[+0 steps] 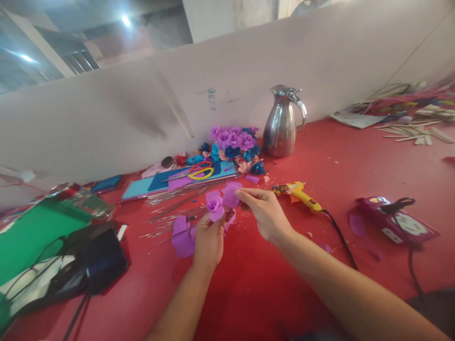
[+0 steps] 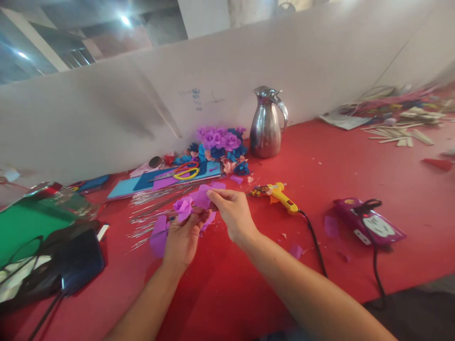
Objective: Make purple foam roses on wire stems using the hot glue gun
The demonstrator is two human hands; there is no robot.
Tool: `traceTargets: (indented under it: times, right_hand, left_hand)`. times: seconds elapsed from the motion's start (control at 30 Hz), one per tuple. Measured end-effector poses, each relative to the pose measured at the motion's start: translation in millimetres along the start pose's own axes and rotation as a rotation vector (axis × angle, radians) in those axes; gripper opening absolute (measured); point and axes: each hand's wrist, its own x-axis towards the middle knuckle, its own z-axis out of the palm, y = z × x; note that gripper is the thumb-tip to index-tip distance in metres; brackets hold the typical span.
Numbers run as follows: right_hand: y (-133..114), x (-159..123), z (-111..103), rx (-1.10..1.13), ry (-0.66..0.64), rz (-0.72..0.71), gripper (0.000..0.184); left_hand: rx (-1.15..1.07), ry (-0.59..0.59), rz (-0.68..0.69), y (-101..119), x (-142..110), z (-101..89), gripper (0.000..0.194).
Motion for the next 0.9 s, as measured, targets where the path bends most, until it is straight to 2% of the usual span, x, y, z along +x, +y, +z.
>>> traceTargets:
  times: [0.2,0.47,0.6,0.73,0.9]
  right_hand:
    - [4,-5,3,-0.04,-0.005,-0.051,0.035]
    - [8,-11,6,-0.043,-0.02,-0.097,0.027]
    - [11,-14,8,-0.021,-0.017,-0.083,0.024]
    - [11,-18,12,0.011,-0.011,-0.058,0.022]
    - [11,-20,15,0.059,-0.036,-0.024,0.024]
  left_hand:
    - [0.136,0.028,0.046,-2,2,-2.2,0.015]
    - [0.195,-0.025,0.099,-6,3,-4.7,0.011]
    - [0.207,-0.019,0.128,-2,1,0.0,0.011]
    - [0.349,0.04,0.133,1,-1,1.8,0.013]
    - [0.38,0.018,0.126,-1,-1,-2.3,0.015]
